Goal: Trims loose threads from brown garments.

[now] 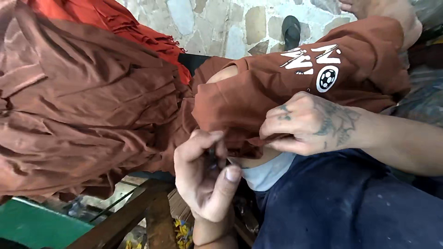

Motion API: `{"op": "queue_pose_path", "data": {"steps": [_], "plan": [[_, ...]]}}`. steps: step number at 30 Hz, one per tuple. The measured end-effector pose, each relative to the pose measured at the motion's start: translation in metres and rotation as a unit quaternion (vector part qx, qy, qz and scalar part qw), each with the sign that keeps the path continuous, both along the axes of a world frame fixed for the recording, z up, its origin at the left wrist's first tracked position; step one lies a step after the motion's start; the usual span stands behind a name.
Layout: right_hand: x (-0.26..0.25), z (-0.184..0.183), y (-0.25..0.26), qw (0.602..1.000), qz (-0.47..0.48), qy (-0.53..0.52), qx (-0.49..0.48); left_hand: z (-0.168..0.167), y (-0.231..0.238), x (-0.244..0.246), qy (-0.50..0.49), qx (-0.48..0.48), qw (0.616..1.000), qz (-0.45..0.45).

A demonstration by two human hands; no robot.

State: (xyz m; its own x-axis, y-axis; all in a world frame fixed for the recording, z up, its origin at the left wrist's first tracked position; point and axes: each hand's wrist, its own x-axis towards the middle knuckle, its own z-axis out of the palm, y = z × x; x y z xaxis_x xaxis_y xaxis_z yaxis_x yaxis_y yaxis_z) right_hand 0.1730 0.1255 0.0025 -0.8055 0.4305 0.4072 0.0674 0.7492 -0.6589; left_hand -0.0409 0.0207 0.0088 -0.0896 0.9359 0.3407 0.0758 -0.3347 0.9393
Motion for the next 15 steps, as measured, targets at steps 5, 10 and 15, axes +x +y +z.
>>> {"op": "queue_pose_path", "data": {"steps": [5, 10, 15], "plan": [[0.007, 0.012, -0.003, 0.998, -0.031, 0.056, 0.014, -0.015, 0.009, 0.013, 0.013, -0.002, 0.999, -0.038], [0.008, 0.013, -0.002, 0.998, -0.03, 0.052, 0.024, -0.012, 0.005, 0.018, -0.011, 0.047, 0.999, 0.004], [0.007, 0.015, 0.0, 0.998, -0.004, 0.054, 0.042, -0.012, 0.016, 0.016, 0.093, 0.07, 0.992, -0.053]]}}
